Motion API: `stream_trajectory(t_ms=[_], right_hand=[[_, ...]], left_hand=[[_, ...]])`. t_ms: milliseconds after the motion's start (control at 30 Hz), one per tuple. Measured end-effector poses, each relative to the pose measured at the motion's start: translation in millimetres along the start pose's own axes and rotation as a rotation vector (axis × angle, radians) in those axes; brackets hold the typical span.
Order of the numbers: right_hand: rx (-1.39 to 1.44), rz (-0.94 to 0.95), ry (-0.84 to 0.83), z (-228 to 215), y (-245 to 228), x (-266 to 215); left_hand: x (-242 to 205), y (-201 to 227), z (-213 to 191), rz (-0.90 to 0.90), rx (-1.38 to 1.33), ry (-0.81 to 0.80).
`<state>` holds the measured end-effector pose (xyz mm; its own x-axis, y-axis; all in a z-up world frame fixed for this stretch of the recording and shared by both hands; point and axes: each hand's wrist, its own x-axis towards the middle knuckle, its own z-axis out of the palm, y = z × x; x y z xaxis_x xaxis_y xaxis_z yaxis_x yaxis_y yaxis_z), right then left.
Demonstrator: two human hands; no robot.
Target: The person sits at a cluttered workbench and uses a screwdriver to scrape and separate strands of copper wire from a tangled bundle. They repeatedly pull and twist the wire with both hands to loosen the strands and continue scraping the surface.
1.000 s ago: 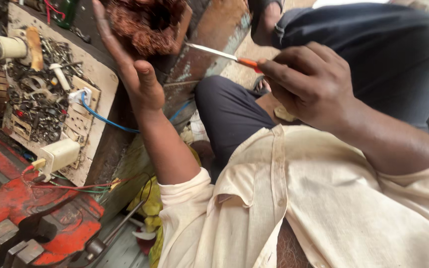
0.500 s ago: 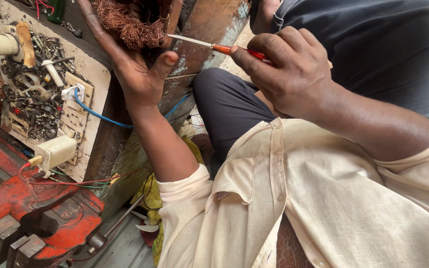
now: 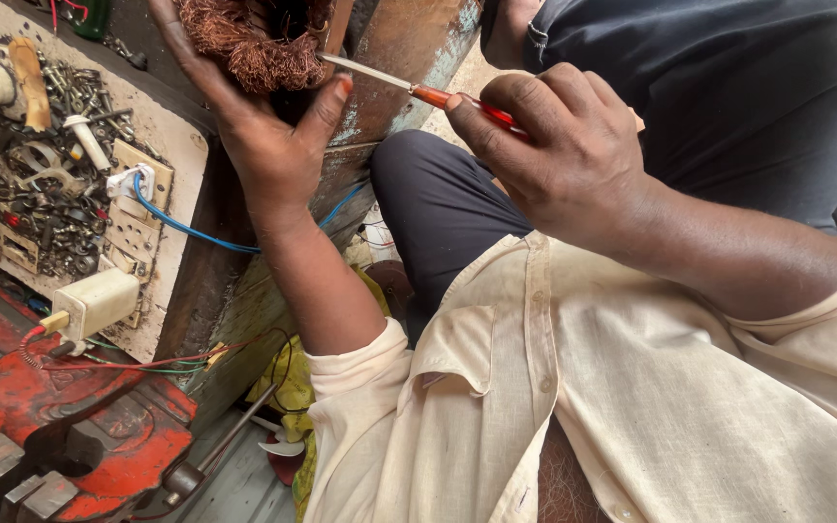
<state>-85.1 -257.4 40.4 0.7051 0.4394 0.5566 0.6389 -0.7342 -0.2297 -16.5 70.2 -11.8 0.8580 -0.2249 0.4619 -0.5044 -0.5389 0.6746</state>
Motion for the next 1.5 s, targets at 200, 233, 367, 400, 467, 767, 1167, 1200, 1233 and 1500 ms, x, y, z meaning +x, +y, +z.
stream_trajectory(t_ms=[200, 233, 367, 400, 467, 767, 1167, 1200, 1233, 1500], right_hand=[[-0.023, 0.025, -0.060, 2.5, -22.4, 4.0], [-0.017, 0.023, -0.065, 1.4, -25.4, 6.0], [0.010, 0.065, -0.102, -3.7, -33.4, 14.2], [0.001, 0.068, -0.105, -5.2, -34.3, 16.2], [-0.012, 0.065, -0.111, -7.7, -36.5, 19.3], [-0.017, 0.045, -0.059, 7.4, -36.5, 21.2], [0.486, 0.194, -0.007, 74.7, -9.9, 28.6], [0.523, 0.195, -0.002, 74.4, -8.0, 30.6], [0.559, 0.195, 0.004, 74.0, -6.8, 32.9], [0.862, 0.268, -0.259, 81.4, 7.9, 73.5]], left_hand=[[-4.6, -3.9, 5.4, -0.007, 0.062, 0.052], [-4.7, -4.5, 6.4, -0.005, 0.065, 0.061], [-7.1, -3.0, 6.1, -0.026, 0.083, 0.071], [-6.3, -1.6, 6.4, -0.039, 0.084, 0.070], [-4.4, 2.0, 6.9, -0.062, 0.081, 0.067], [-2.2, 15.7, 7.4, -0.102, 0.069, 0.070], [-5.9, 8.3, 11.8, -0.107, 0.187, 0.104], [-4.3, 8.8, 12.4, -0.103, 0.180, 0.101], [-2.5, 9.7, 12.8, -0.099, 0.173, 0.097], [0.2, 24.1, 13.4, -0.154, 0.201, 0.085]])
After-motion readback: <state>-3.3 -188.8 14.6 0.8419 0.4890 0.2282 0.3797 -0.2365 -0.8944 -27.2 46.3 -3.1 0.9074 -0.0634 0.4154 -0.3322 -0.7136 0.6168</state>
